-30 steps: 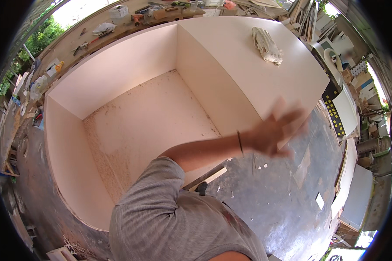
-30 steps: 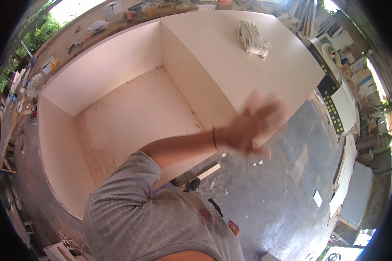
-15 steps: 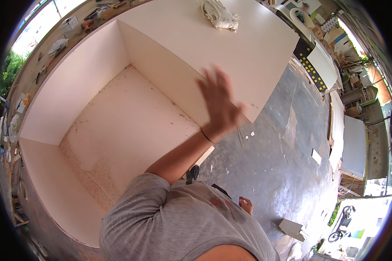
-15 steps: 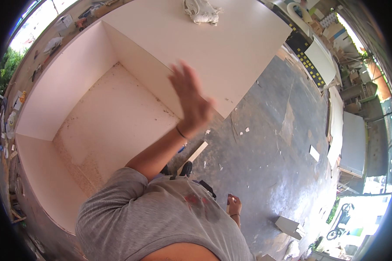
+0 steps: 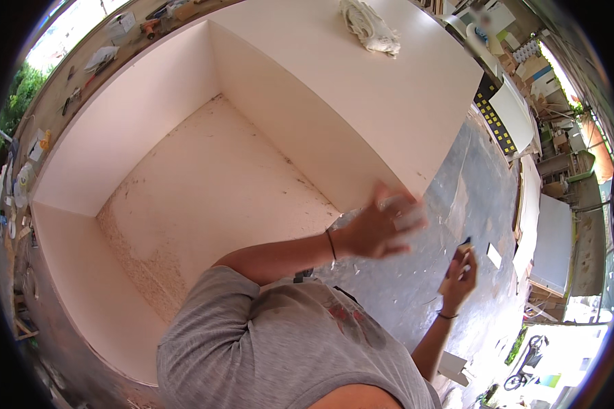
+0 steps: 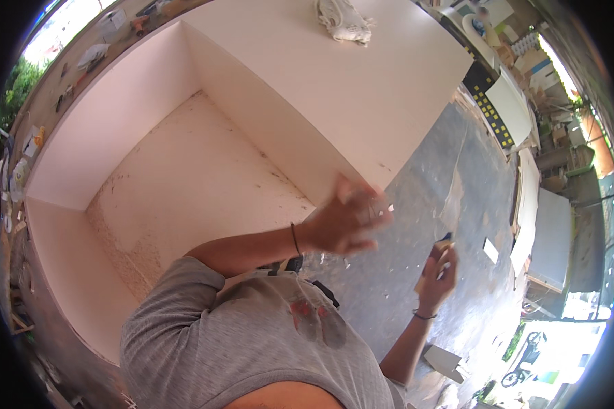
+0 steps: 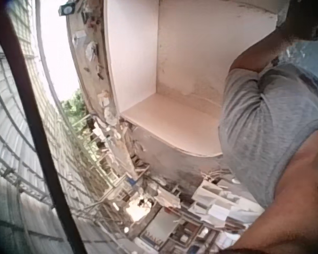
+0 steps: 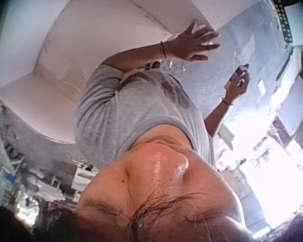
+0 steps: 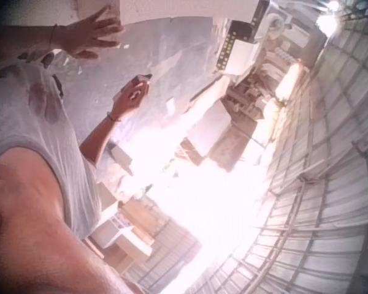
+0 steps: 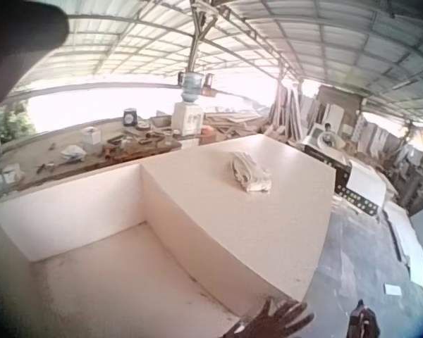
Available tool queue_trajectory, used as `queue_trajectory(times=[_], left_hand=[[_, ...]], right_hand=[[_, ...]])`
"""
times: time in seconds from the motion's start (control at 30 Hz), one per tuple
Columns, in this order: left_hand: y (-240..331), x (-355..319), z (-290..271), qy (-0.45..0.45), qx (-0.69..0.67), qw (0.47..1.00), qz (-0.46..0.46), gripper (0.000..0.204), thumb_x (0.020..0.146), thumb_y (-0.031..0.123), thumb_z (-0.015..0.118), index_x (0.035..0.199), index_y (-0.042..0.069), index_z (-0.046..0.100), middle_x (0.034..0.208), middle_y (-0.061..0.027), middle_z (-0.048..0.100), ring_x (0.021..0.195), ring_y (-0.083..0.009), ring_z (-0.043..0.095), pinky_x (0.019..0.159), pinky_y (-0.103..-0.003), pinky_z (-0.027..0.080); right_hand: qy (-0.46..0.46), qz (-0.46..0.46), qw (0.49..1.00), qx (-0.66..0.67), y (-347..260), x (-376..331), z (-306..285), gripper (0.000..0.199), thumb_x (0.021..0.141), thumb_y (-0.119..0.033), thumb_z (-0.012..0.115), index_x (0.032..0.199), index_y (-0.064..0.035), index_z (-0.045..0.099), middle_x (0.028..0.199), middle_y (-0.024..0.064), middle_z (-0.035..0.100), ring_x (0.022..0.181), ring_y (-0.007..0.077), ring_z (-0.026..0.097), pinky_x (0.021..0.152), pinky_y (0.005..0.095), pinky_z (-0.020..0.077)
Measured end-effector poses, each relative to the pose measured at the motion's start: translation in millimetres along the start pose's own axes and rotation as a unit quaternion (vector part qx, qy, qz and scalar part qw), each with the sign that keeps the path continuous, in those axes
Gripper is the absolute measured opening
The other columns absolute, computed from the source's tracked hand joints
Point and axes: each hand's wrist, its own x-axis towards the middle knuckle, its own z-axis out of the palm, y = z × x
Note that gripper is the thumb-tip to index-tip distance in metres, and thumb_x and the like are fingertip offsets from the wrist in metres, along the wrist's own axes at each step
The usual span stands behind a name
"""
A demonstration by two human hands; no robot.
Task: The person sands the edges and inner corners of a white wooden cabinet unit using a sanding block by hand, then uses a blue air duster to blow dust off the unit's surfaces.
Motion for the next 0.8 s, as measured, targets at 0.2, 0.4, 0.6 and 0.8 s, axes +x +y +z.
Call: queue_trajectory(times=[0.2,0.4,0.6,0.8], left_hand=[[-11,-34,-15,0.053,-0.193,0.977,-0.074,0.068,0.087,0.032,0.060,0.143,0.006,0.032,0.150,-0.0204,0.024,0.140,-0.0369,0.022,0.110,-0.057,0.016],[-36,-52,-18,0.116,-0.057,0.961,-0.245,0.103,0.074,0.048,0.073,0.146,0.001,0.015,0.150,-0.0301,0.008,0.140,-0.0475,0.006,0.108,-0.063,0.008],[-41,-47,22,0.095,-0.036,0.951,-0.290,0.118,0.063,0.045,0.079,0.143,-0.002,0.006,0.144,-0.0402,0.000,0.134,-0.0585,0.001,0.096,-0.078,0.004],[-46,-51,38,0.106,0.006,0.950,-0.292,0.104,0.066,0.031,0.075,0.141,-0.001,0.011,0.142,-0.0402,0.006,0.132,-0.0598,0.008,0.092,-0.082,0.005]], right_hand=[[-0.098,-0.440,0.872,-0.192,-181,50,22,0.046,0.070,-0.015,0.075,0.114,-0.0085,0.062,0.125,0.0197,0.054,0.109,0.0361,0.052,0.090,0.0443,0.0438],[-0.202,-0.558,0.742,-0.312,-244,64,77,0.036,0.062,-0.014,0.076,0.096,-0.0175,0.067,0.120,0.0087,0.057,0.097,0.0265,0.053,0.077,0.0377,0.0436],[-0.192,-0.641,0.665,-0.331,-298,83,147,0.024,0.072,-0.021,0.068,0.096,-0.0193,0.065,0.113,0.0041,0.057,0.095,0.0211,0.052,0.072,0.0342,0.0424],[-0.124,-0.708,0.638,-0.276,-357,106,266,0.016,0.076,-0.025,0.066,0.090,-0.0179,0.062,0.101,0.0016,0.056,0.092,0.0191,0.053,0.064,0.0340,0.0441]])
